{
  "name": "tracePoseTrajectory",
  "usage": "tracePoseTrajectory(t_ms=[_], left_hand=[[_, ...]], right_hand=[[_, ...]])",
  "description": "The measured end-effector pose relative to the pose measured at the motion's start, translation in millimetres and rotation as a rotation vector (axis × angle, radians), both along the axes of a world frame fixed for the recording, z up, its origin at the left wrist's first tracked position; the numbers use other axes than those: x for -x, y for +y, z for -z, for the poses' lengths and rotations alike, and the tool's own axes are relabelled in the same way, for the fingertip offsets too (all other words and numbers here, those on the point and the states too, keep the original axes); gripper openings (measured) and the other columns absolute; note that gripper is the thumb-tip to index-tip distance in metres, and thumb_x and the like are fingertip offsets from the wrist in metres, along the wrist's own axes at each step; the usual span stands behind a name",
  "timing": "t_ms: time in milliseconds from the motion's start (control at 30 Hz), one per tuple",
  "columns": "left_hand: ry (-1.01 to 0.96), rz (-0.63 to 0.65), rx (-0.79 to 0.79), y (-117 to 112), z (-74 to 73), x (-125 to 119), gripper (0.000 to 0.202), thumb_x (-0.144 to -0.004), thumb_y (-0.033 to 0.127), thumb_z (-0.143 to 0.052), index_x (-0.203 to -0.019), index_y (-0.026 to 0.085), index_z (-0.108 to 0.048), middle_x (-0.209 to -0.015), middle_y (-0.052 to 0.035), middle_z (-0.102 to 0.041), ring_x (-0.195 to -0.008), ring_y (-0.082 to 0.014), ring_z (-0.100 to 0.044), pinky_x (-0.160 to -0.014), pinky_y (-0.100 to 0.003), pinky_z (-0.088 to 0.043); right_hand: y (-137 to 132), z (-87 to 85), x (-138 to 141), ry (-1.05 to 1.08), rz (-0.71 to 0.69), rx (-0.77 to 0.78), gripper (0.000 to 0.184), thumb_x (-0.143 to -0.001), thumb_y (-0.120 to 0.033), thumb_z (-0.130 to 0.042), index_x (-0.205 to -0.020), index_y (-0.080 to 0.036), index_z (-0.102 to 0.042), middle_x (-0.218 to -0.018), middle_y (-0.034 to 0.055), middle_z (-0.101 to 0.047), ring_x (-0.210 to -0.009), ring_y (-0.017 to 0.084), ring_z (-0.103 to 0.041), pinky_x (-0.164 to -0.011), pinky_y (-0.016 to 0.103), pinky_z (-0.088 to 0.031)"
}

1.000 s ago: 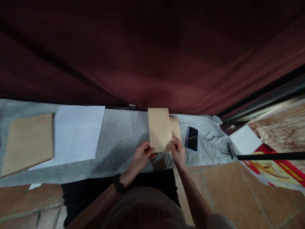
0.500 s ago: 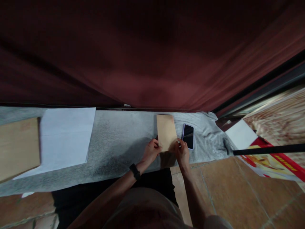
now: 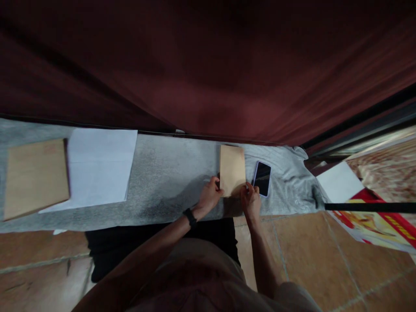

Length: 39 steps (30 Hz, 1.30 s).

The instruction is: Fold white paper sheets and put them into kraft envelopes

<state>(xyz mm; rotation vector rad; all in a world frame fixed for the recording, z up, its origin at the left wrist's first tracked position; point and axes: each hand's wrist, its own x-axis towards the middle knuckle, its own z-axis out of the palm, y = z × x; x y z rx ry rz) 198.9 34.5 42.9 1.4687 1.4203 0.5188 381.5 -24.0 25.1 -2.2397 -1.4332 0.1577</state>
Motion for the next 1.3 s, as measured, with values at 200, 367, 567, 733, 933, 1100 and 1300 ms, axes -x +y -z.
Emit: tracePoseTrajectory(t_ms=[200, 367, 567, 733, 933, 1100, 1300], left_hand=[[0.243, 0.14, -0.154, -8, -10.1, -3, 0.055, -0.091, 0.012, -0.059, -0.145, 0.016, -0.049, -0.099, -0.0118, -0.075, -0.089, -0.0244, -0.071, -0.077, -0.032, -0.048], [0.42, 0.326, -0.332, -18, -23.6, -6, 0.044, -0.096, 0.008, -0.05, -0.139, 0.016, -0.053, -0.121, -0.0187, -0.071, -0.106, -0.0268, -0.07, -0.085, -0.034, -0.05], [0.534, 0.418, -0.435, -23, -30.8, -10, 0.037, -0.098, 0.02, -0.06, -0.134, 0.013, -0.054, -0.127, -0.0201, -0.063, -0.105, -0.0295, -0.07, -0.083, -0.036, -0.053], [0.681, 0.47, -0.491, -24, -29.1, -11, 0.037, -0.099, 0.019, -0.058, -0.135, 0.013, -0.053, -0.124, -0.0176, -0.063, -0.105, -0.0286, -0.069, -0.082, -0.037, -0.055], [0.729, 0.501, -0.538, -24, -25.8, -12, 0.037, -0.101, 0.007, -0.043, -0.136, 0.012, -0.054, -0.118, -0.0162, -0.065, -0.102, -0.025, -0.07, -0.08, -0.034, -0.054], [0.731, 0.518, -0.544, -24, -25.3, -11, 0.032, -0.1, 0.008, -0.044, -0.129, 0.012, -0.057, -0.118, -0.0174, -0.065, -0.103, -0.0269, -0.07, -0.081, -0.036, -0.054], [0.726, 0.543, -0.57, -21, -22.3, -7, 0.033, -0.1, 0.013, -0.048, -0.133, 0.013, -0.054, -0.122, -0.0173, -0.065, -0.102, -0.0262, -0.07, -0.081, -0.035, -0.054]], right_hand=[[0, -3.0, 3, -0.051, -0.001, 0.066, 0.04, -0.102, -0.037, -0.046, -0.128, -0.018, -0.069, -0.102, 0.0092, -0.06, -0.08, 0.02, -0.065, -0.068, 0.029, -0.047], [-1, -4.9, 4, -0.09, -0.012, 0.077, 0.04, -0.102, -0.036, -0.046, -0.13, -0.016, -0.067, -0.104, 0.01, -0.06, -0.081, 0.021, -0.065, -0.068, 0.029, -0.047], [1, -10.2, 5, -0.087, -0.01, 0.137, 0.038, -0.103, -0.034, -0.046, -0.129, -0.016, -0.066, -0.107, 0.0102, -0.06, -0.084, 0.021, -0.065, -0.068, 0.029, -0.047], [3, -15.3, 6, -0.087, 0.002, 0.18, 0.035, -0.103, -0.035, -0.045, -0.124, -0.018, -0.067, -0.106, 0.0083, -0.06, -0.083, 0.019, -0.065, -0.07, 0.028, -0.047], [4, -16.0, 7, -0.094, -0.008, 0.163, 0.033, -0.103, -0.035, -0.047, -0.12, -0.017, -0.069, -0.102, 0.0081, -0.061, -0.081, 0.018, -0.065, -0.069, 0.027, -0.046], [3, -10.2, 5, -0.135, -0.013, 0.143, 0.032, -0.104, -0.034, -0.047, -0.12, -0.017, -0.07, -0.103, 0.0081, -0.061, -0.077, 0.017, -0.064, -0.067, 0.027, -0.045], [-1, -0.9, 7, -0.182, -0.048, 0.069, 0.035, -0.105, -0.033, -0.046, -0.129, -0.015, -0.065, -0.104, 0.0099, -0.06, -0.081, 0.019, -0.063, -0.068, 0.029, -0.048]])
